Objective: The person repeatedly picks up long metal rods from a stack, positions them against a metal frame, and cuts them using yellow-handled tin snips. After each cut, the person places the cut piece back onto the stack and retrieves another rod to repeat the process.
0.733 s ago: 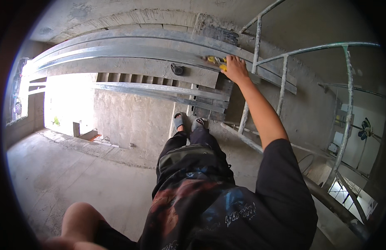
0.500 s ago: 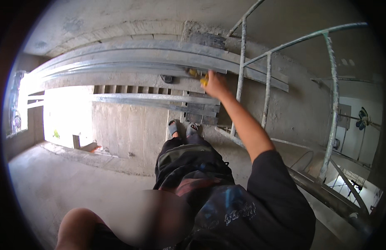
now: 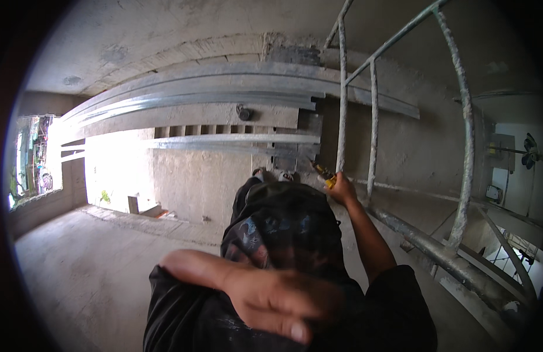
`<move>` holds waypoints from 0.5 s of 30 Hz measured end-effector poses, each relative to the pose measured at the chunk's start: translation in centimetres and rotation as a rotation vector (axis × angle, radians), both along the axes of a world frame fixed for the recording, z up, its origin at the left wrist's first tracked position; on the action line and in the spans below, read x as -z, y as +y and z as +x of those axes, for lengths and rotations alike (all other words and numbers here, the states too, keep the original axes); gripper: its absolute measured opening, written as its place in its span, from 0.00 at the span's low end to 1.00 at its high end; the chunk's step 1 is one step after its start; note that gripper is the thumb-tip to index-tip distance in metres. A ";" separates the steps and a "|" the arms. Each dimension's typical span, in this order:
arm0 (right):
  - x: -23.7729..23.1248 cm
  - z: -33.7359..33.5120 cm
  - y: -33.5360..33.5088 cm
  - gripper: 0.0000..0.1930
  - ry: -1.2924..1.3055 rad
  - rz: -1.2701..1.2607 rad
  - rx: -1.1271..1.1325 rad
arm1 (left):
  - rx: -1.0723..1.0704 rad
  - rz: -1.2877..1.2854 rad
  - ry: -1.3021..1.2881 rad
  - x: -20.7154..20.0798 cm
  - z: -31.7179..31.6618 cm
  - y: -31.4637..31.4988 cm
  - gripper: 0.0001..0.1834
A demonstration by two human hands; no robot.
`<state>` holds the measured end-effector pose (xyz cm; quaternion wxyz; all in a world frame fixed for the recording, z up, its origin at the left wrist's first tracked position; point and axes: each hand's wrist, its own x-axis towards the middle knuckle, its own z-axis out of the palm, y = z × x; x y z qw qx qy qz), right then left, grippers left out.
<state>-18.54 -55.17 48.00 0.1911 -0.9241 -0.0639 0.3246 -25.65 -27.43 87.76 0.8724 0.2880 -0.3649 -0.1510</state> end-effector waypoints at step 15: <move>6.7 -6.9 -4.0 0.37 0.129 -0.076 0.174 | -0.353 -0.531 0.944 -5.8 -3.2 -8.4 0.29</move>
